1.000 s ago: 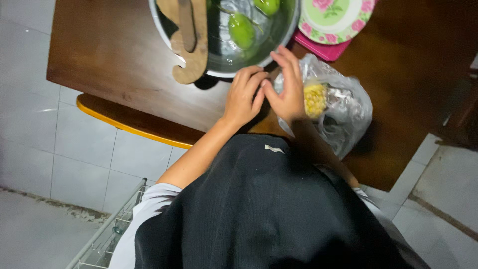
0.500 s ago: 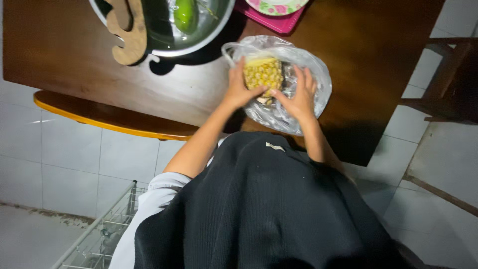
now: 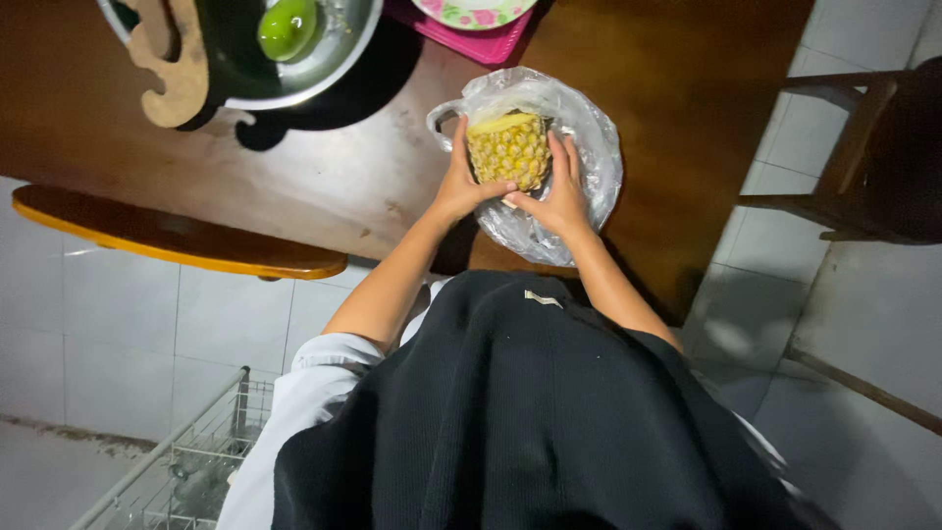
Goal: The person takes green mangoes from a plastic bag, places them into a bowl of water, and سپس removes a mango and peels it using a knife over a tray.
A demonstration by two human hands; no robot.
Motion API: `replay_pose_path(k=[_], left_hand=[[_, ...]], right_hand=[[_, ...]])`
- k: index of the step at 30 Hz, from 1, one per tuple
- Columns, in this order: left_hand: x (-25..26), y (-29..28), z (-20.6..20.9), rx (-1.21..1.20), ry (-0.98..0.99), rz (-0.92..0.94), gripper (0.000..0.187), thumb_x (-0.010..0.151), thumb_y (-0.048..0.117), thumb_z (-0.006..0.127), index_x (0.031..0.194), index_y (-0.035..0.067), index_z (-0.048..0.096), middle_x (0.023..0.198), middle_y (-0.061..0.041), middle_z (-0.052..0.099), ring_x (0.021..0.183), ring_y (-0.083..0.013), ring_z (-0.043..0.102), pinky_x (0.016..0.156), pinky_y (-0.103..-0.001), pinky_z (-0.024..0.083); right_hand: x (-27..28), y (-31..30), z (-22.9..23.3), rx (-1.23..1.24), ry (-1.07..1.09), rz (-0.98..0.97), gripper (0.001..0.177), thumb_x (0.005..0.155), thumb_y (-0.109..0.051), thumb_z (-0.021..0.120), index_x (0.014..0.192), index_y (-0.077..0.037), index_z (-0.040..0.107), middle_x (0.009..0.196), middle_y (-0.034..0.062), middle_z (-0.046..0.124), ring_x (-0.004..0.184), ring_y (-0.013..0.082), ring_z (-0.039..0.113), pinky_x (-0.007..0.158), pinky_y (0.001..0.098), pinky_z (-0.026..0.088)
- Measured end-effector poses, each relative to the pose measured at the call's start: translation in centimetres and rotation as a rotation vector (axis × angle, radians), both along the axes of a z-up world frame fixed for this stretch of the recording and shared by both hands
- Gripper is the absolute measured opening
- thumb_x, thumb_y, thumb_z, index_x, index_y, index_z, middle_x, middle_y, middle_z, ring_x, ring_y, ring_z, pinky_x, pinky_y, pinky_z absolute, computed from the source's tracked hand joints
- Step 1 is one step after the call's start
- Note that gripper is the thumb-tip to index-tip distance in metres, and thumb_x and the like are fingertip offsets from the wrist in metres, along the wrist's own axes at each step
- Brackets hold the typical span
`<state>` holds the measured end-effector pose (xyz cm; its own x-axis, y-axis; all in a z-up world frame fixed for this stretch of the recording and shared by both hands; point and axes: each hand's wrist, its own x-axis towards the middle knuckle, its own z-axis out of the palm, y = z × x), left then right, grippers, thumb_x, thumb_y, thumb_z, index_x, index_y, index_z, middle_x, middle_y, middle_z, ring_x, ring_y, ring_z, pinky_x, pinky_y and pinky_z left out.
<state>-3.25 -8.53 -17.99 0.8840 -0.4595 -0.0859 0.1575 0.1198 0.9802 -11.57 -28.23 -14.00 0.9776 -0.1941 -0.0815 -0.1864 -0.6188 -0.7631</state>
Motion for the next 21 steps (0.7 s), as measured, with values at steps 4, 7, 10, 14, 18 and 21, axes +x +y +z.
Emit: replay_pose_path(k=[4,7,10,14,18,21], left_hand=[[-0.4,-6.2,-0.7,-0.091,-0.011,0.052,0.138,0.068,0.014,0.097,0.165,0.003,-0.001,0.16,-0.025,0.032,0.148,-0.0333,0.041,0.123,-0.044,0.038],[-0.1,-10.2,-0.8,-0.118,-0.012,0.06,0.138,0.067,0.015,0.097,0.164,0.001,-0.001,0.16,-0.026,0.032,0.147,-0.0335,0.041,0.122,-0.044,0.038],[0.8,-12.8,-0.8,-0.05,-0.083,0.058,0.138,0.067,0.014,0.098,0.164,0.0,0.001,0.16,-0.027,0.031,0.148,-0.0342,0.04,0.123,-0.044,0.036],[2.0,-15.2,-0.8,-0.023,-0.125,0.027,0.135,0.07,0.014,0.098,0.165,0.0,0.002,0.162,-0.027,0.029,0.149,-0.0345,0.039,0.125,-0.045,0.035],[3.1,-17.1,-0.4,-0.072,-0.043,-0.017,0.135,0.069,0.016,0.096,0.164,0.0,0.001,0.16,-0.027,0.031,0.147,-0.0337,0.041,0.123,-0.044,0.038],[3.5,-18.0,0.2,-0.091,-0.038,-0.025,0.136,0.069,0.016,0.096,0.164,0.001,-0.001,0.16,-0.026,0.03,0.146,-0.0328,0.041,0.122,-0.044,0.038]], right_hand=[[-0.8,-4.8,0.8,-0.077,0.001,-0.055,0.117,0.069,-0.038,0.097,0.162,-0.012,0.03,0.166,0.0288,0.025,0.151,0.0448,0.034,0.121,0.0494,0.035],[-0.4,-8.0,0.9,-0.135,-0.09,-0.055,0.115,0.07,-0.037,0.098,0.16,-0.01,0.032,0.163,0.0278,0.03,0.15,0.0452,0.035,0.122,0.0495,0.035],[0.1,-10.4,1.2,-0.106,-0.1,-0.077,0.114,0.071,-0.034,0.097,0.161,-0.009,0.031,0.162,0.0271,0.036,0.15,0.0447,0.038,0.122,0.0495,0.036],[0.9,-12.3,1.4,-0.066,-0.056,-0.125,0.112,0.072,-0.032,0.094,0.161,-0.008,0.029,0.158,0.0256,0.04,0.146,0.0436,0.041,0.12,0.0493,0.038],[1.6,-13.7,1.3,-0.052,0.001,-0.19,0.113,0.071,-0.031,0.094,0.161,-0.01,0.029,0.158,0.0249,0.04,0.145,0.0431,0.042,0.118,0.0485,0.04],[1.8,-14.4,1.1,-0.126,-0.024,-0.187,0.112,0.074,-0.03,0.094,0.161,-0.008,0.028,0.16,0.0253,0.038,0.147,0.0449,0.039,0.12,0.0501,0.037]])
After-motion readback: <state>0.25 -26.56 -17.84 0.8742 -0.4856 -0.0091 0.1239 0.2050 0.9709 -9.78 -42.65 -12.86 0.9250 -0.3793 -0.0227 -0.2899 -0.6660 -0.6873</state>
